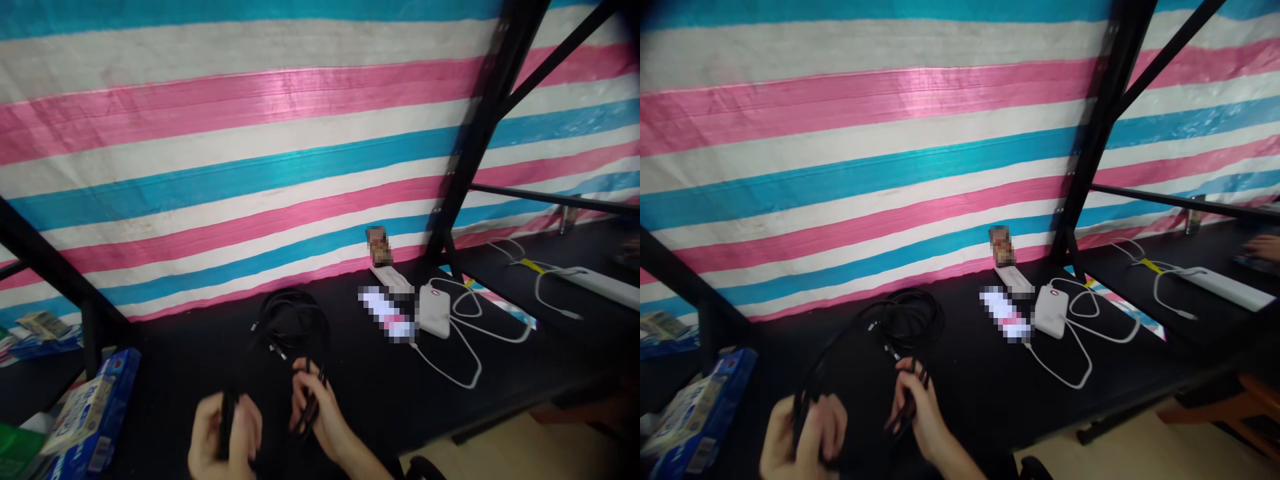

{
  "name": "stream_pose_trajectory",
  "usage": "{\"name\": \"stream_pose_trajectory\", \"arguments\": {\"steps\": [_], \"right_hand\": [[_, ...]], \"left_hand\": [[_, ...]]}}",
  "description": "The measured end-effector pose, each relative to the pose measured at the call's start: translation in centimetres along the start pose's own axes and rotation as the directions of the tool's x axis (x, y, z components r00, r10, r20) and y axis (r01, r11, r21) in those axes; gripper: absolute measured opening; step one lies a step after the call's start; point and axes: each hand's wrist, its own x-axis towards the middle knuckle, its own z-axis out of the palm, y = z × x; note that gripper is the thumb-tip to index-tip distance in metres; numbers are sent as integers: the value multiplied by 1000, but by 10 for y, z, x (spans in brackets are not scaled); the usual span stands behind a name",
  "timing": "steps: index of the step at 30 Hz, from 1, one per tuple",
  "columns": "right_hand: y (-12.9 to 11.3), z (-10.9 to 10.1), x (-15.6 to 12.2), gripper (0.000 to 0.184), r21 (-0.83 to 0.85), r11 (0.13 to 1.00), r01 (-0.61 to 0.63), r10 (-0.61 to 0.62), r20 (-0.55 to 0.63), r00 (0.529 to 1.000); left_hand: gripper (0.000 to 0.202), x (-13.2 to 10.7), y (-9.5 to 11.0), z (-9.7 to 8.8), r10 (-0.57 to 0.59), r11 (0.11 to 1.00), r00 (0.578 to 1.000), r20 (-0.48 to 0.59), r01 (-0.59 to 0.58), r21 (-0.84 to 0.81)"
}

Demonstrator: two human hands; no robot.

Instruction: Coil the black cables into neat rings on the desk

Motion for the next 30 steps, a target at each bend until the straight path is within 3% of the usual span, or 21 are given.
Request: {"name": "stream_pose_trajectory", "arguments": {"steps": [1, 3, 6, 9, 12, 14, 19, 24, 30], "right_hand": [[-8, -4, 10, 35, -84, 995, 54, -61, -76, 995], [-26, -12, 35, 29, -307, 939, 153, -194, -107, 975], [-48, -26, 76, 18, -506, 825, 253, -355, -115, 928], [-58, -38, 109, 18, -628, 726, 281, -427, -92, 900], [-59, -49, 126, 35, -645, 738, 198, -367, -138, 920], [-59, -54, 130, 41, -602, 786, 139, -292, -164, 942], [-61, -55, 128, 40, -464, 881, 98, -129, -36, 991], [-61, -55, 128, 50, -474, 876, 85, -103, -12, 995], [-66, -57, 129, 40, -357, 923, 142, -167, -40, 985]], "left_hand": [[18, 9, -1, 11, 71, 994, 997, -3, -71, -80], [21, 33, -12, 30, 65, 994, 997, 44, -61, -93], [51, 70, -45, 47, -94, 991, 969, 227, 113, -71], [53, 93, -82, 53, -272, 944, 878, 394, 323, -67], [36, 100, -102, 53, -375, 909, 846, 380, 416, -29], [36, 100, -104, 53, -423, 882, 837, 348, 468, -53], [39, 109, -100, 52, -500, 810, 837, 221, 543, -223], [33, 118, -104, 44, -498, 844, 865, 66, 500, -195], [34, 112, -102, 46, -356, 930, 934, 10, 355, -96]]}}
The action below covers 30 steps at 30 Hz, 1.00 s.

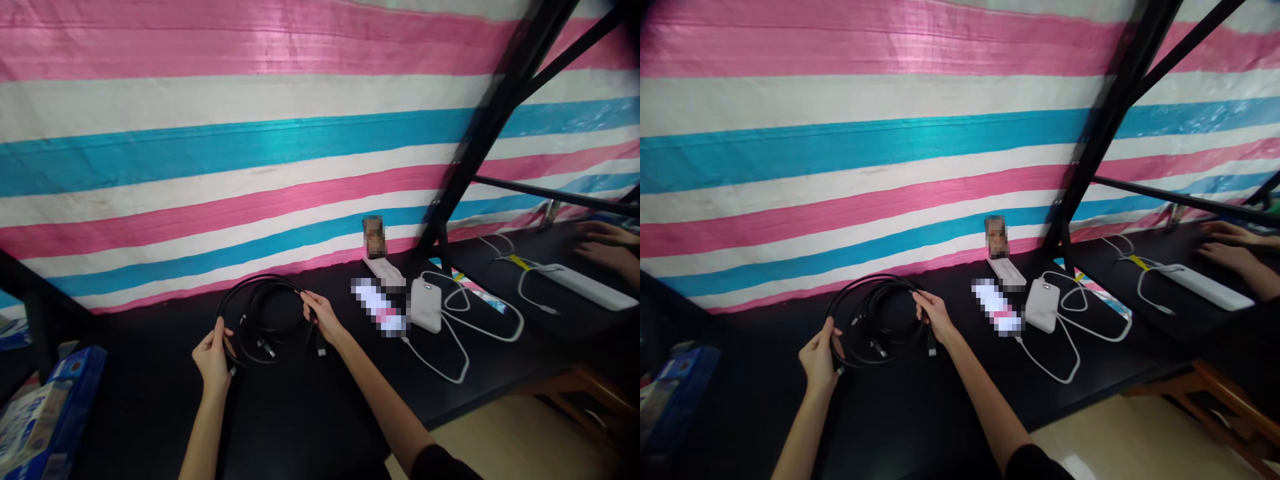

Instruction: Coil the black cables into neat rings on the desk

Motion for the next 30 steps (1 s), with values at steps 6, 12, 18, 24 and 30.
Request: {"name": "stream_pose_trajectory", "arguments": {"steps": [6, 12, 18, 24, 30], "right_hand": [[-5, -12, 7, 43, -73, 994, 83, -91, -110, 990], [-1, -30, 14, 38, -222, 955, 196, -235, -165, 958], [9, -24, 11, 33, -352, 889, 293, -367, -165, 915], [8, -9, 2, 26, -380, 841, 384, -440, -70, 895], [2, -7, -5, 23, -358, 847, 392, -438, -53, 898]], "left_hand": [[34, 4, 1, -3, 126, 991, 989, -72, -129, -38], [34, 16, 0, -16, 195, 977, 961, -197, -207, -41], [41, 4, -4, -6, 211, 971, 974, 85, -219, 93], [45, -6, -17, 3, 234, 910, 937, 258, -305, 280], [32, 1, -19, -3, 336, 857, 933, 130, -360, 369]]}}
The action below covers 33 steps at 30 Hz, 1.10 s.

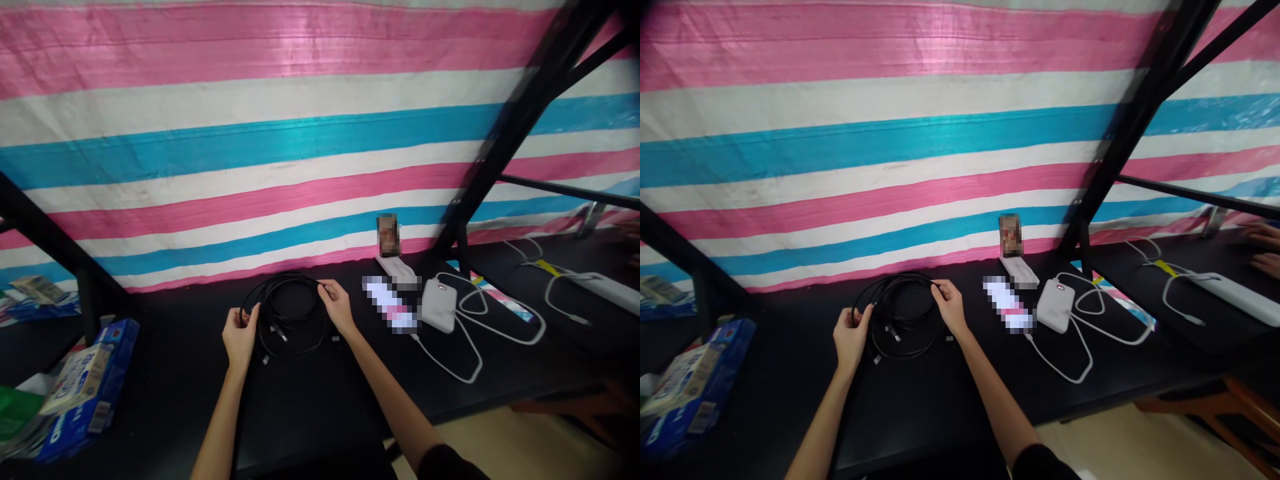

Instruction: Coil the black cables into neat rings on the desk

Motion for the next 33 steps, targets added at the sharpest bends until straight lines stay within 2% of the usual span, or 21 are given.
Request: {"name": "stream_pose_trajectory", "arguments": {"steps": [2, 4, 7, 9, 11, 13, 16, 19, 21, 27, 30, 33], "right_hand": [[-1, 0, -4, 22, -50, 995, 86, -88, -36, 995], [-2, 2, -8, 22, -76, 990, 120, -123, -33, 992], [-2, 4, -14, 22, -39, 995, 89, -88, 33, 996], [-1, 4, -15, 25, -6, 999, 39, -38, 62, 997], [0, 0, -14, 28, 0, 1000, -12, 12, 43, 999], [2, -5, -10, 30, -12, 999, -41, 41, -35, 999], [5, -15, -3, 31, -9, 1000, -20, 18, -192, 981], [6, -24, 2, 33, 49, 999, 13, 1, -278, 961], [5, -29, 5, 35, 109, 994, -5, 38, -297, 954], [2, -42, 11, 41, 285, 958, -20, 139, -403, 905], [2, -48, 14, 42, 389, 921, -16, 207, -454, 867], [2, -51, 17, 41, 503, 863, -41, 298, -443, 846]], "left_hand": [[29, 1, 0, -3, -10, 1000, 1000, 13, 10, 4], [31, 1, 0, -5, -21, 1000, 998, 61, 21, -11], [31, -4, 0, -6, -28, 997, 991, 127, 37, -74], [32, -7, 1, -6, -44, 991, 991, 125, 59, -117], [34, -10, 1, -7, -77, 984, 994, 78, 89, -156], [36, -9, 0, -9, -116, 971, 993, 7, 115, -209], [37, -3, -5, -14, -177, 938, 978, -114, 132, -322], [40, 5, -11, -22, -250, 876, 951, -182, 142, -461], [44, 10, -14, -29, -295, 813, 944, -147, 168, -557], [46, 15, -14, -44, -344, 619, 935, 88, 296, -728], [43, 15, -13, -45, -352, 579, 920, 171, 357, -733], [39, 14, -10, -43, -338, 586, 907, 250, 411, -698]]}}
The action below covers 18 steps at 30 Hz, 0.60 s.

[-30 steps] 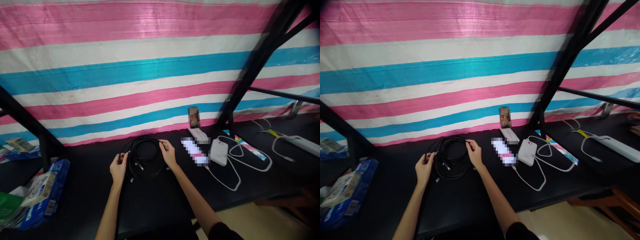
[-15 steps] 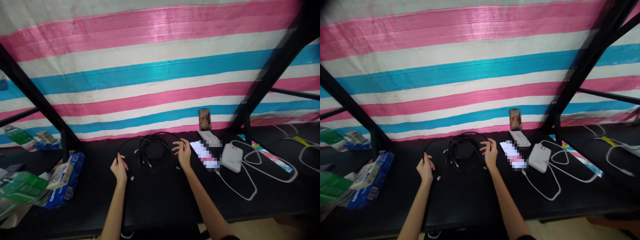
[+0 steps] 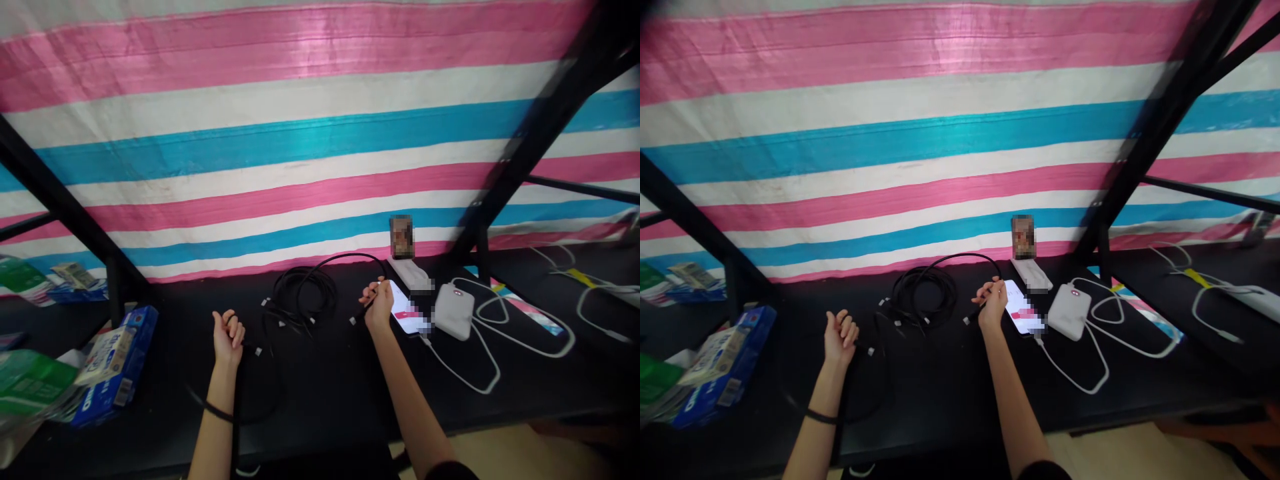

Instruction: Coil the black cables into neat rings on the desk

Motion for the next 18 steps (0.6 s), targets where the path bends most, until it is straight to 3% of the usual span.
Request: {"name": "stream_pose_trajectory", "arguments": {"steps": [6, 13, 15, 18], "right_hand": [[-2, 2, 0, 42, 6, 998, -64, 62, 177, 982], [1, 10, -13, 44, -243, 949, -200, 281, 374, 884], [4, 11, -15, 42, -273, 946, -178, 279, 397, 874], [8, 11, -16, 44, -286, 958, -35, 153, 402, 903]], "left_hand": [[30, -5, -5, 14, 0, 982, 995, 103, -20, 190], [45, -7, -15, 20, -62, 905, 971, 231, -43, 423], [38, -8, -16, 18, -66, 892, 968, 242, -51, 449], [28, -9, -18, 17, -60, 888, 968, 245, -61, 457]]}}
